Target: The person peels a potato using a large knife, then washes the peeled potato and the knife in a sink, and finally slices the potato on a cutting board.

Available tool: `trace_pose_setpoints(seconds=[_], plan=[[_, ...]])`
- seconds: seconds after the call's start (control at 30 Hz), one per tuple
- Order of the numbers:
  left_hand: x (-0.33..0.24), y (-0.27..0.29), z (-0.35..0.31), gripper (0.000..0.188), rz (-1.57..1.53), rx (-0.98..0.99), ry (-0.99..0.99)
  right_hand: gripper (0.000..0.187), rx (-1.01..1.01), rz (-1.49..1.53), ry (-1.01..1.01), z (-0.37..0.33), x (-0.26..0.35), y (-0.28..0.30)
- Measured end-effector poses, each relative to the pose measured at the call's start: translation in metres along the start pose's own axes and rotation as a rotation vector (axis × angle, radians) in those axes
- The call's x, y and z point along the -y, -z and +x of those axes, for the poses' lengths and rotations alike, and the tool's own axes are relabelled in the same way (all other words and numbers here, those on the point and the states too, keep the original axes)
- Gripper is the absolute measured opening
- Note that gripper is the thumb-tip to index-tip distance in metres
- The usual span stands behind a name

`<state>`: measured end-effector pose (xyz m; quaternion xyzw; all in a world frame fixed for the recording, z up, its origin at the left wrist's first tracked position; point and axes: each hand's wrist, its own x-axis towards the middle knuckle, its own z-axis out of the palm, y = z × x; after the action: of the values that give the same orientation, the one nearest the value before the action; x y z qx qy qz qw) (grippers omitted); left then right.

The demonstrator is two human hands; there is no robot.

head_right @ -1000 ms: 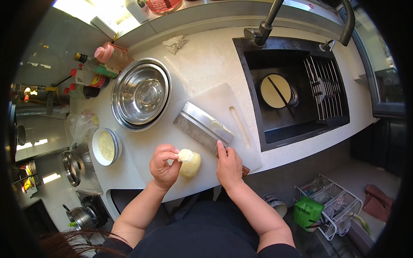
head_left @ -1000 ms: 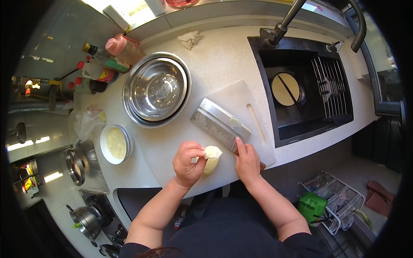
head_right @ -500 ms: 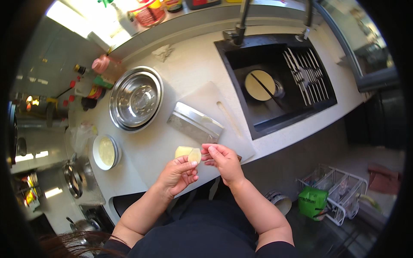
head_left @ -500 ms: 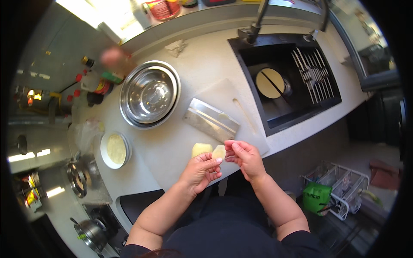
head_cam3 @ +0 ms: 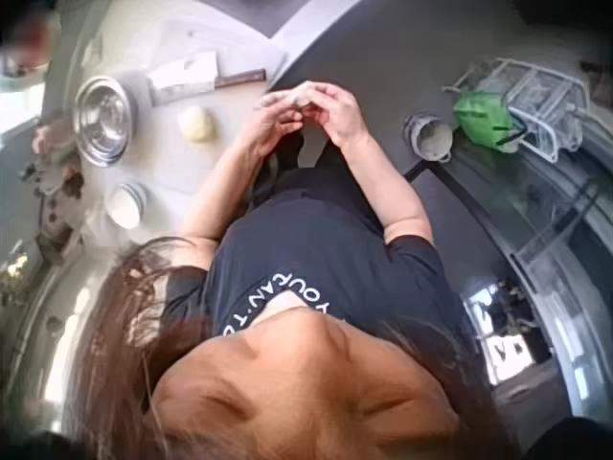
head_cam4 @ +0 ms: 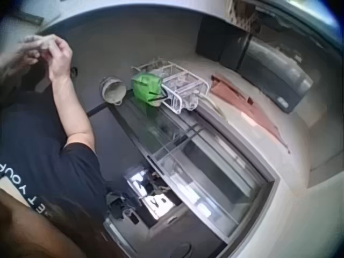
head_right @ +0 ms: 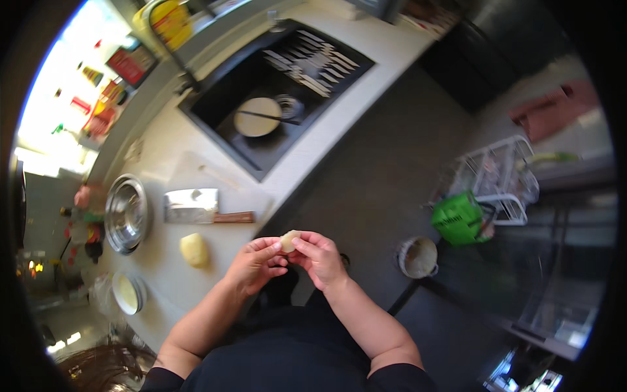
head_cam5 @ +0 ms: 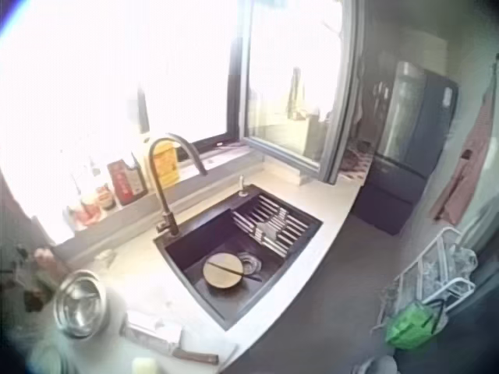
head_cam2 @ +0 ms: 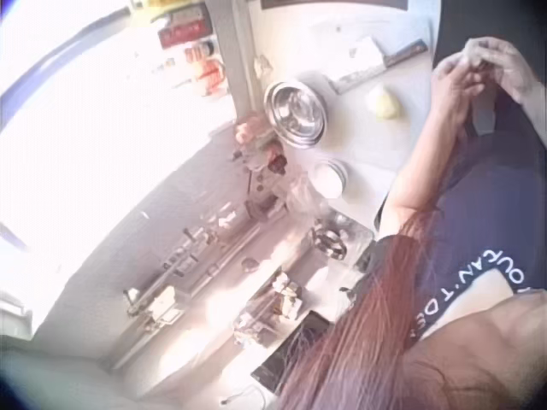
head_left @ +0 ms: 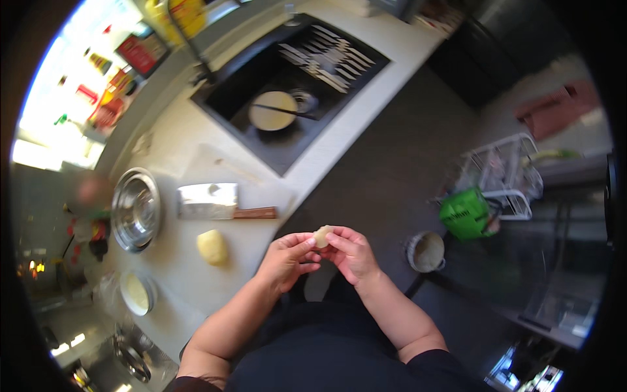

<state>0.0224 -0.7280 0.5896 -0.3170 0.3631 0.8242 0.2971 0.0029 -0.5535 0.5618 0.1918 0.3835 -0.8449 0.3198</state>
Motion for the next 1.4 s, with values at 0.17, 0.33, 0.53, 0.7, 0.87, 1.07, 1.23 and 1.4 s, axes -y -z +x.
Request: trace_pose_setpoints(seconds=[0.17,0.33,0.53,0.7,0.87,1.07,1.23,1.4], plan=[[0.076,-0.100,0.056,0.024,0.292,0.090,0.127,0.018,-0.197,0.205,0.120,-0.072,0.026,0.125],[0.187,-0.197,0.116,0.025,0.510,0.203,0.328,0.021,-0.805,0.218,0.213,-0.155,0.042,0.289],[0.283,-0.275,0.161,0.027,0.729,0.257,0.417,0.034,-1.143,0.471,0.165,-0.193,0.041,0.459],[0.281,-0.273,0.163,0.025,0.683,0.180,0.311,0.040,-1.059,0.317,0.194,-0.190,0.057,0.415],[0.224,-0.219,0.141,0.026,0.540,0.066,0.035,0.035,-0.755,-0.099,0.265,-0.113,0.049,0.325],[0.133,-0.084,0.076,0.026,0.540,-0.196,-0.532,0.032,-0.314,-0.992,0.508,-0.015,0.024,0.172],[0.093,0.043,-0.007,0.024,0.469,-0.617,-0.789,0.027,0.165,-1.498,0.940,0.049,-0.020,0.024],[0.054,0.129,-0.052,0.038,1.158,-1.136,-1.029,0.047,0.354,-1.869,0.977,0.117,-0.082,-0.075]])
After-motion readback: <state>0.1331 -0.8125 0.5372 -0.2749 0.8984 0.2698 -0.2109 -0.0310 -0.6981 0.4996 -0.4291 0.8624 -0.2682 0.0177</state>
